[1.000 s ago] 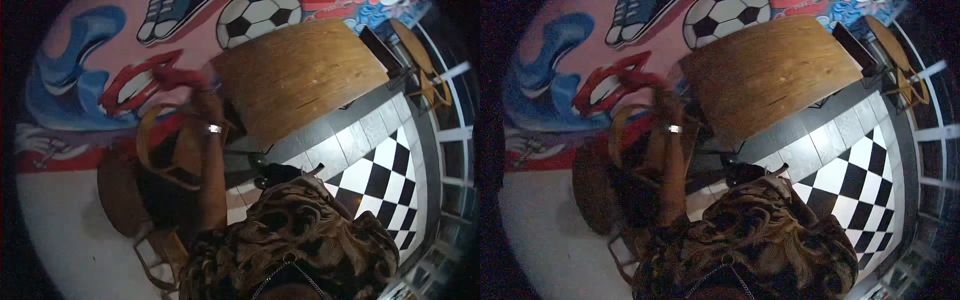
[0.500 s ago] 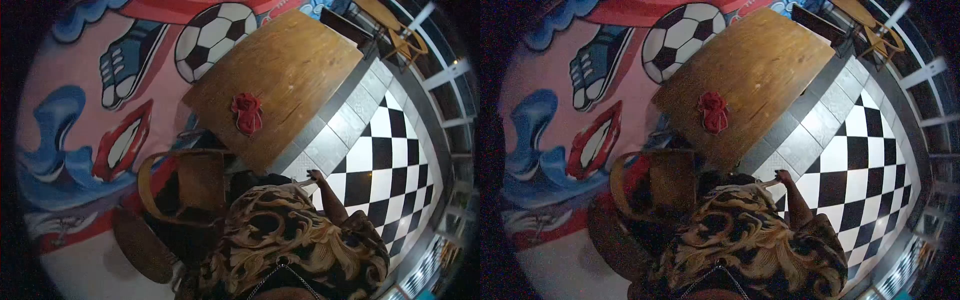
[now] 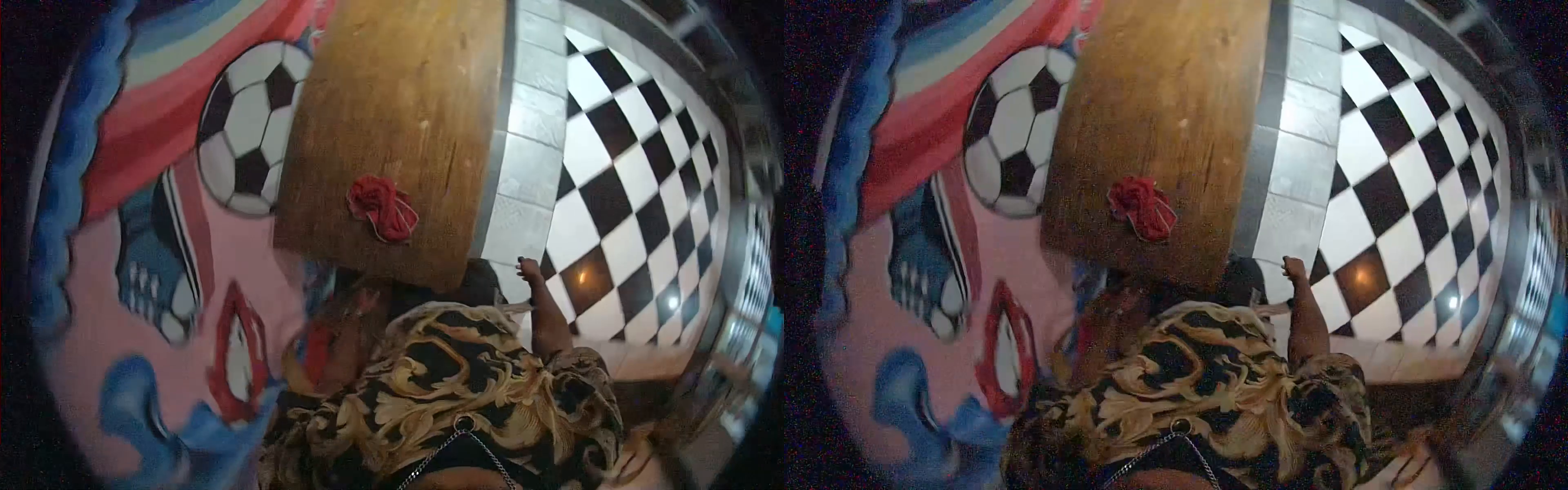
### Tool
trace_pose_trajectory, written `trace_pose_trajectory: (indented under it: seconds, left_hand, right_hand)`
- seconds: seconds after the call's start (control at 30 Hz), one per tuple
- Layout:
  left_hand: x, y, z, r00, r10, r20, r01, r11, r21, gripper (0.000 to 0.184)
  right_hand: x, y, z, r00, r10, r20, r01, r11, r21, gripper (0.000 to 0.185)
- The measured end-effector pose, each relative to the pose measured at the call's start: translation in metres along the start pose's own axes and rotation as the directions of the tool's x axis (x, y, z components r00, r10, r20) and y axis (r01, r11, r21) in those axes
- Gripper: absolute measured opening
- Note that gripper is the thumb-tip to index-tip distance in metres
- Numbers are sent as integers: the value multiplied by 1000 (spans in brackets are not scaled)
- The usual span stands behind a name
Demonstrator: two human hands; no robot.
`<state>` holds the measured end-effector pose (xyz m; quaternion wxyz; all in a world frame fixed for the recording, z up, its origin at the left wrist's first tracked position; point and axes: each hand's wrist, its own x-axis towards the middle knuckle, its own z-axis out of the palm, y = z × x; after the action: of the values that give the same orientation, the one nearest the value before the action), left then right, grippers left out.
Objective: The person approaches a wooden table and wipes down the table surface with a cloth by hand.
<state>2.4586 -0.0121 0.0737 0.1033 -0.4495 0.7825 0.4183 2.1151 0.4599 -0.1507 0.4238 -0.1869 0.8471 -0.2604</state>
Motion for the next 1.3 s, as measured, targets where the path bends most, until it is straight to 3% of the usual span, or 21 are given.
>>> trace_pose_trajectory:
  seconds: [0.03,0.07,0.13,0.17,0.2,0.23,0.27,0.3,0.33,0.37,0.4,0.47,0.5,0.57,0.6,1.0,1.3]
  left_hand:
    - [17,-3,-15,998,36,47,-37,999,29,64]
    - [34,-8,-30,993,66,97,-72,996,52,64]
    - [65,-19,-61,977,108,182,-127,987,95,63]
    - [74,-24,-74,969,117,220,-144,984,110,63]
    - [82,-33,-83,962,117,249,-150,981,120,63]
    - [78,-36,-94,959,103,263,-144,979,141,62]
    - [81,-44,-106,954,92,284,-141,978,156,62]
    - [77,-50,-119,950,73,304,-132,975,178,62]
    - [73,-56,-128,947,52,317,-120,973,197,62]
    - [69,-54,-135,942,43,332,-120,969,217,62]
    - [66,-63,-140,938,33,344,-118,966,231,61]
    - [58,-67,-147,929,20,369,-124,958,258,61]
    - [54,-67,-149,925,12,379,-123,955,270,61]
    - [44,-69,-151,915,1,403,-130,947,293,60]
    - [40,-67,-150,912,3,411,-139,943,303,60]
    - [10,-11,-140,840,-49,540,-238,862,448,57]
    - [29,18,-144,775,-80,626,-322,803,501,55]
  right_hand:
    - [-24,-29,14,930,365,-40,-291,800,524,37]
    - [-51,-58,20,831,557,-12,-421,643,640,39]
    - [-79,-80,63,795,603,-68,-354,551,756,42]
    - [-88,-63,101,871,425,-247,-241,807,539,42]
    - [-109,-53,127,922,190,-336,-110,964,241,44]
    - [-139,-102,121,878,444,-181,-258,756,602,45]
    - [-153,-84,160,937,237,-257,-112,900,422,44]
    - [-170,-122,169,911,401,-93,-207,642,739,42]
    - [-185,-154,162,927,371,-64,-319,865,387,40]
    - [-200,-167,168,985,134,-108,-109,971,211,37]
    - [-205,-103,234,998,62,-13,-61,995,82,37]
    - [-235,-120,250,966,163,-201,-64,904,423,36]
    - [-246,-125,255,965,168,-203,-66,901,430,36]
    - [-263,-127,272,839,545,2,-435,669,603,38]
    - [-271,-124,280,785,618,51,-504,588,633,38]
    - [-345,-124,414,665,708,235,-566,274,777,41]
    - [-284,-149,458,714,669,205,-503,287,815,45]
